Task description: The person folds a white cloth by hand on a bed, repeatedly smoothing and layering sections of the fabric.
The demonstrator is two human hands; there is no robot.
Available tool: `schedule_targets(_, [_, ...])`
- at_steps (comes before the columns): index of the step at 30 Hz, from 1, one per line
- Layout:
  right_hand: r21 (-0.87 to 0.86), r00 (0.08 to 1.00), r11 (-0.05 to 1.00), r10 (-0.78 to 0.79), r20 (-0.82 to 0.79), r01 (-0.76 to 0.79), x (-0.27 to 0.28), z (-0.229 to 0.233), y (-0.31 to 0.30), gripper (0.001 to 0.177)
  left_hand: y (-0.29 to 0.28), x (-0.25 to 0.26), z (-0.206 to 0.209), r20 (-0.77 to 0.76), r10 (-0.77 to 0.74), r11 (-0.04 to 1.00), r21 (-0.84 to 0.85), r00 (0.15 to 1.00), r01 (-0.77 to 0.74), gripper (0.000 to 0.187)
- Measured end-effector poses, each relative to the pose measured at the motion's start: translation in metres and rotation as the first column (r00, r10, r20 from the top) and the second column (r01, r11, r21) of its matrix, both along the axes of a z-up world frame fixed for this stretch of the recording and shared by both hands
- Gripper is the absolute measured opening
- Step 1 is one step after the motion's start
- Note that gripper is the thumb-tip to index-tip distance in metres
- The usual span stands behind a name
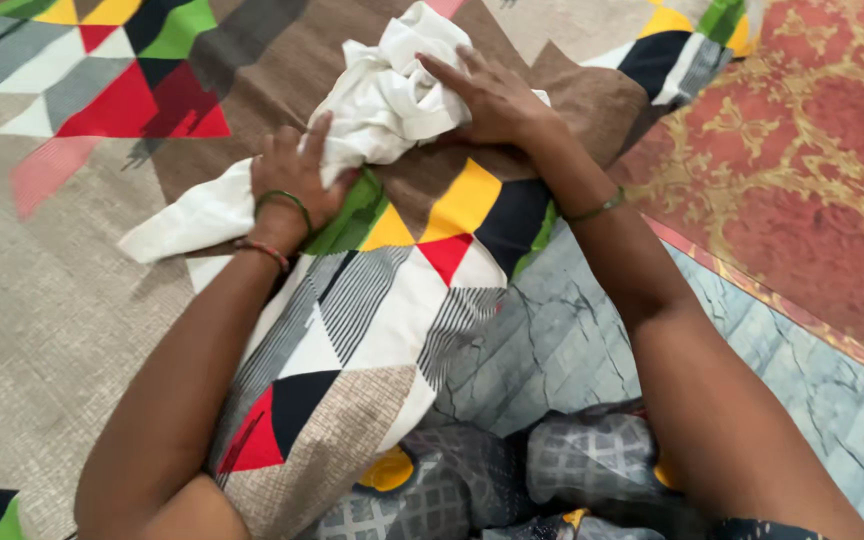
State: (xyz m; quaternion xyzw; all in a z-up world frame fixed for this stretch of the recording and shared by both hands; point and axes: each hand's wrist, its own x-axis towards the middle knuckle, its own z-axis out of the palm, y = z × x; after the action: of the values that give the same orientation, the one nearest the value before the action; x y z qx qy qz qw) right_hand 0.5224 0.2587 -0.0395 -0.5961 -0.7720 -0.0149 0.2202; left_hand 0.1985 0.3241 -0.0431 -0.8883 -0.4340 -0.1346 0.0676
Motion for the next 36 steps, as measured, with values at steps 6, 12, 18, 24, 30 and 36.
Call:
schedule_targets(6, [-0.059, 0.993, 0.991, -0.122, -0.009, 0.121, 0.002, -0.002, -0.013, 0.068, -0.028, 0.026, 0.006, 0.131, -0.186, 0.974, -0.102, 0.974, 0.2, 0.044])
schedule_targets(12, [-0.296, 0.92, 0.88, 0.306, -0.243, -0.371, 0.059, 0.049, -0.08, 0.039, -0.12, 0.05, 0.073, 0.447, -0.649, 0.393, -0.496, 0.616, 0.774, 0.034])
schedule_targets(18, [0.179, 0.884, 0.903, 0.422, -0.202, -0.39, 0.15, 0.035, -0.086, 0.034, -0.093, 0.11, 0.133, 0.197, -0.838, 0.528, 0.06, 0.509, 0.847, 0.038])
schedule_targets(24, [0.56, 0.955, 0.778, -0.283, -0.093, 0.285, 0.177, -0.046, 0.012, 0.033, 0.054, 0.212, 0.07, 0.06, -0.702, 0.667, 0.405, 0.709, 0.626, 0.043])
schedule_targets(30, [0.447, 0.899, 0.831, -0.421, 0.118, 0.33, 0.144, -0.049, 0.003, 0.036, 0.046, 0.225, -0.043, 0.097, -0.558, 0.828, -0.004, 0.824, 0.561, 0.046])
schedule_targets(36, [0.269, 0.941, 0.909, -0.338, 0.025, 0.319, 0.142, -0.037, -0.006, 0.042, 0.029, 0.225, -0.037, 0.206, -0.594, 0.804, 0.116, 0.778, 0.583, 0.041])
